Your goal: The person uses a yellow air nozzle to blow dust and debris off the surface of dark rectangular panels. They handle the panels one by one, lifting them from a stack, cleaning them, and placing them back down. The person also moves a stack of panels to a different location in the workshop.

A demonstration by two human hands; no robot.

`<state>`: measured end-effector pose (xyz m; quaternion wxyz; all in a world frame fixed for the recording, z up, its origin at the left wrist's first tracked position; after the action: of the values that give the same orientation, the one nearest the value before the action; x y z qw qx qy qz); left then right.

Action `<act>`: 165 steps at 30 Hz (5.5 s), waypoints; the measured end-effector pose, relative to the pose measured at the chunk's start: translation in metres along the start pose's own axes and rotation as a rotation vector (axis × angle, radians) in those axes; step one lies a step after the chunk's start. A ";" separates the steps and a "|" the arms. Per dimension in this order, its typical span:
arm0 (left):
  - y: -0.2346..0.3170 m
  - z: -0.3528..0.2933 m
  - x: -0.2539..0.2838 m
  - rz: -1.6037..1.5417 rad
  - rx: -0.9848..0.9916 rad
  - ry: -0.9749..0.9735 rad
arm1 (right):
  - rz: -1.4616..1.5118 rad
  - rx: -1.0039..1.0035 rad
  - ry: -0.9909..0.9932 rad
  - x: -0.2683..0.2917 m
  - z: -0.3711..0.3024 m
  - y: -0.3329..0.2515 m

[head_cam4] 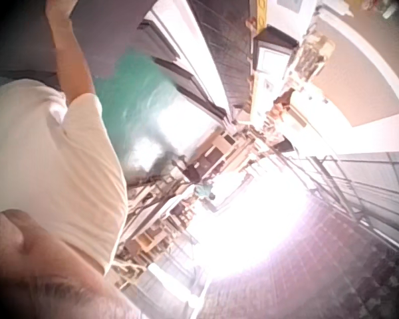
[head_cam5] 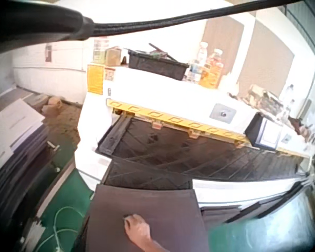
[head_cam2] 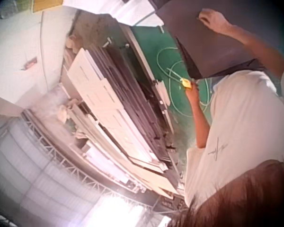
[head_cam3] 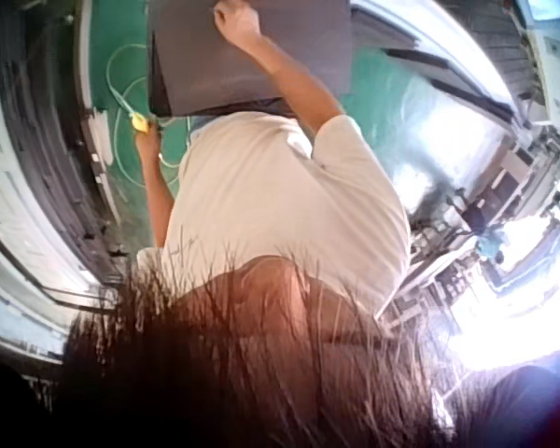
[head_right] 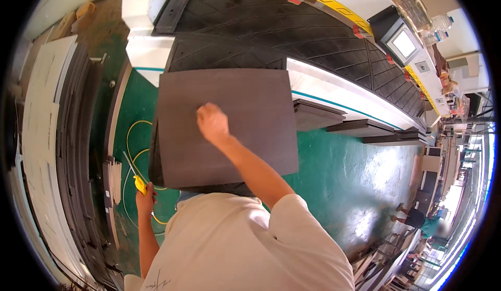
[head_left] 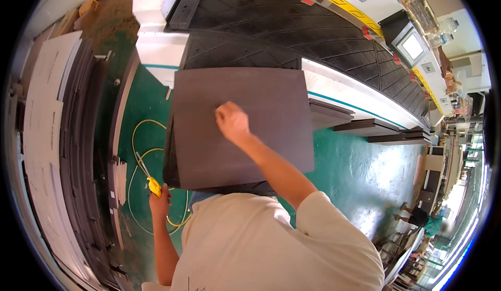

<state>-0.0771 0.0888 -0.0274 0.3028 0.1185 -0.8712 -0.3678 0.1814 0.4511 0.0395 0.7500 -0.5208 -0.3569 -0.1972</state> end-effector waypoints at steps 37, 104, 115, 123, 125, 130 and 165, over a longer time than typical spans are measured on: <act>0.016 -0.034 -0.063 -0.014 0.278 -0.109 | -0.003 -0.227 -0.547 0.269 -0.289 0.199; 0.018 -0.012 -0.049 0.229 0.155 -0.325 | -0.225 -0.514 0.291 0.251 -0.248 0.145; 0.000 0.021 0.047 0.399 -0.335 -0.435 | -0.051 -0.435 0.167 0.026 -0.222 -0.068; -0.010 0.041 0.195 0.920 -0.489 -0.134 | 0.322 -0.060 -0.291 -0.145 -0.256 -0.223; 0.000 0.033 0.210 0.904 -0.586 -0.006 | 0.322 -0.224 -0.252 -0.116 -0.250 -0.202; 0.053 0.002 0.166 0.686 -0.618 -0.200 | 0.349 -0.519 -0.062 -0.046 -0.264 -0.147; 0.357 -0.027 -0.162 1.009 -0.523 0.050 | 0.254 -0.017 0.648 0.507 0.097 0.124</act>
<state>0.0731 0.3938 0.1704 0.4809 -0.3826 -0.6923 -0.3782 0.5703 0.6261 0.3555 0.8386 -0.4777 -0.0309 -0.2602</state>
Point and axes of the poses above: each hand's wrist, its own z-axis towards the middle knuckle, its own x-axis out of the back of the hand, y = z × x, the point moved 9 cm from there along z, towards the middle knuckle, and after that the axes turned 6 degrees about -x, right-handed, at the moved point
